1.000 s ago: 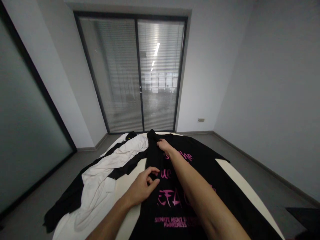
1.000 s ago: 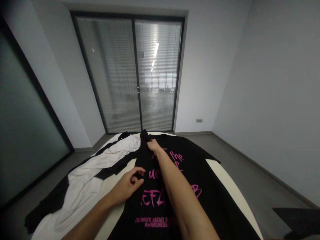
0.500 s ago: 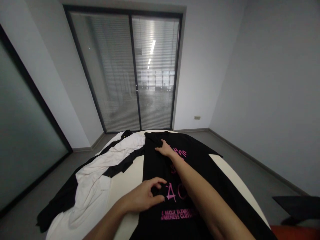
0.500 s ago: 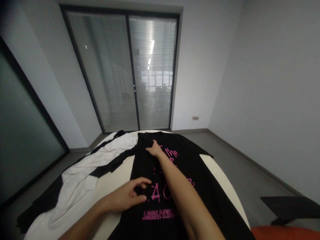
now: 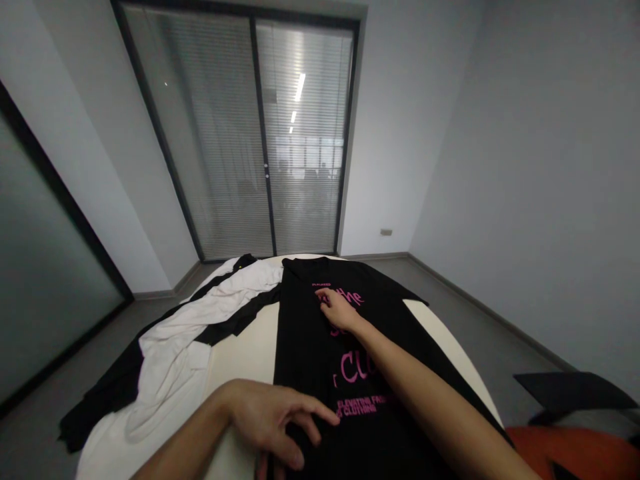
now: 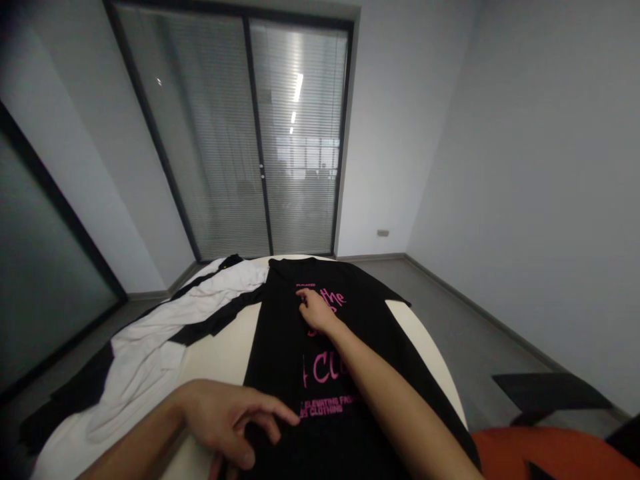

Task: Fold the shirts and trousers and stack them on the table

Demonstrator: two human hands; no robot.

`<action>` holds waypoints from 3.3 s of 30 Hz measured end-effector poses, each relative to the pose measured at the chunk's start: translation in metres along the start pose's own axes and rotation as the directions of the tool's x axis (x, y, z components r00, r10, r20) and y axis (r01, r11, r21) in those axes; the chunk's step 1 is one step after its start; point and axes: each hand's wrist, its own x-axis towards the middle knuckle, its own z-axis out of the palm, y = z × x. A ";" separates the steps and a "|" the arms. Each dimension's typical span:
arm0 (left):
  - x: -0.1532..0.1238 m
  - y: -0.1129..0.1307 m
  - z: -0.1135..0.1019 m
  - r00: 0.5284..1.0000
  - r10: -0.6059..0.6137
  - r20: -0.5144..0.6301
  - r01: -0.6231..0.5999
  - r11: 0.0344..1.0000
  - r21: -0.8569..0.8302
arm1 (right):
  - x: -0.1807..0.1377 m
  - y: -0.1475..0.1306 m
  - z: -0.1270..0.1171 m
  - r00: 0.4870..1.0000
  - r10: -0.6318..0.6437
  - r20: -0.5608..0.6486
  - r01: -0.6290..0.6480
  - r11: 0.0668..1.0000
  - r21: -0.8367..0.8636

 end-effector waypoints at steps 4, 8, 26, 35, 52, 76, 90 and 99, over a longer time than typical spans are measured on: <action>0.010 -0.006 0.008 0.989 0.007 0.149 -0.011 0.999 0.031 | -0.035 0.001 -0.009 0.966 -0.213 0.149 0.227 0.970 -0.085; 0.015 -0.003 0.010 0.986 0.040 0.162 -0.031 0.998 -0.055 | -0.062 0.003 -0.013 0.919 -0.344 0.191 0.364 0.928 -0.079; 0.026 -0.053 -0.056 0.311 0.609 -0.729 0.398 0.613 0.682 | -0.075 -0.008 -0.020 0.907 -0.363 0.214 0.395 0.908 -0.136; 0.026 -0.051 -0.061 0.183 0.575 -0.797 0.486 0.652 0.582 | -0.076 -0.012 -0.014 0.906 -0.370 0.205 0.406 0.898 -0.170; 0.026 -0.054 -0.058 0.393 0.591 -0.705 0.502 0.504 0.703 | -0.068 -0.010 -0.009 0.946 -0.225 0.232 0.286 0.918 -0.274; 0.036 -0.045 -0.090 0.297 0.512 -0.806 0.505 0.632 0.588 | 0.178 -0.002 0.047 0.995 -0.012 0.095 0.043 0.944 -0.326; 0.034 -0.040 -0.093 0.292 0.498 -0.816 0.534 0.623 0.571 | 0.217 0.018 0.075 0.982 0.145 0.125 -0.091 0.927 -0.363; 0.034 -0.039 -0.092 0.300 0.483 -0.822 0.552 0.616 0.563 | 0.219 0.022 0.060 0.987 0.152 0.042 -0.121 0.899 -0.420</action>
